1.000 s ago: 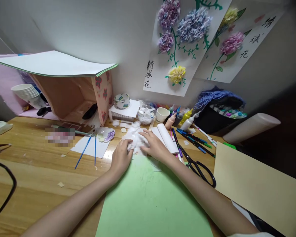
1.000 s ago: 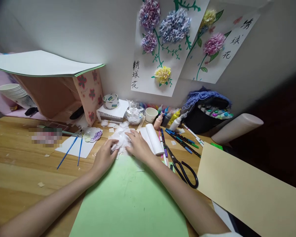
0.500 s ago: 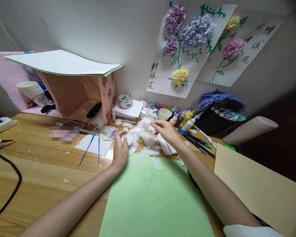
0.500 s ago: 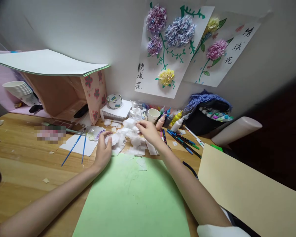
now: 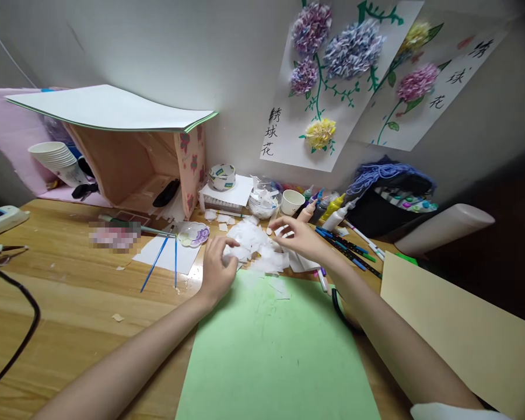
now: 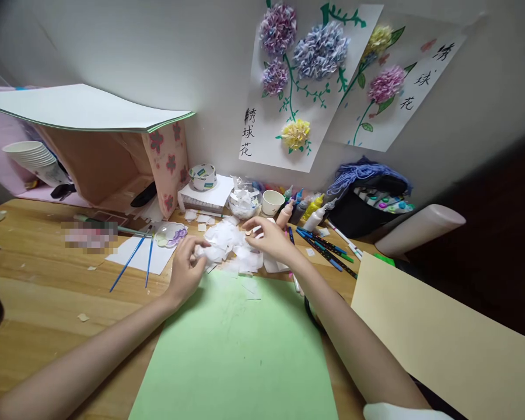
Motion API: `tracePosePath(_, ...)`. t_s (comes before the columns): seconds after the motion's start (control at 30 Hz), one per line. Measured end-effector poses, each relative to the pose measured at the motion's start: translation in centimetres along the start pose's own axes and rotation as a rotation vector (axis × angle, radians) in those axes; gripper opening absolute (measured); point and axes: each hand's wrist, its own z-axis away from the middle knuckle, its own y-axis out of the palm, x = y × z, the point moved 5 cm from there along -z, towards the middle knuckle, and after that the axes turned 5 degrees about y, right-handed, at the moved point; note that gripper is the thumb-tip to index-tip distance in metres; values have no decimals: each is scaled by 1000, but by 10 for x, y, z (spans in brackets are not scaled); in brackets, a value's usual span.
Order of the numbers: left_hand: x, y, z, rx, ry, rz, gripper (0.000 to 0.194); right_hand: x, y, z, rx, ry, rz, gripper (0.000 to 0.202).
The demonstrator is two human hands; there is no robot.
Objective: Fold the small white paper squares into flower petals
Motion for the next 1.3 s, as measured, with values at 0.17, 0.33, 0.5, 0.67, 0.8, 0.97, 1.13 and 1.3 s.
tracePosePath(0.17, -10, 19, 13, 371, 109, -53, 20, -18, 31, 35, 710, 37, 304, 27)
tracePosePath(0.33, -16, 31, 14, 515, 223, -142, 23, -17, 45, 33, 556, -161, 191, 32)
tracePosePath(0.5, -18, 23, 9, 356, 291, -138, 26, -12, 26, 31, 236, -231, 128, 25)
tracePosePath(0.67, -36, 31, 25, 649, 563, -94, 26, -50, -20, 39, -272, 127, 437, 19)
tracePosePath(0.8, -47, 36, 31, 751, 620, -90, 31, -76, -23, 35, -256, 300, 452, 32)
tracePosePath(0.97, -34, 37, 26, 643, 509, -290, 36, -70, -17, 30, -252, 314, 361, 26)
tracePosePath(1.13, -44, 40, 32, 696, 617, -271, 42, -69, -52, 66, -293, 275, 159, 23)
tracePosePath(1.3, -56, 54, 34, 923, 685, -261, 44, -96, -119, 106, -387, 170, -86, 41)
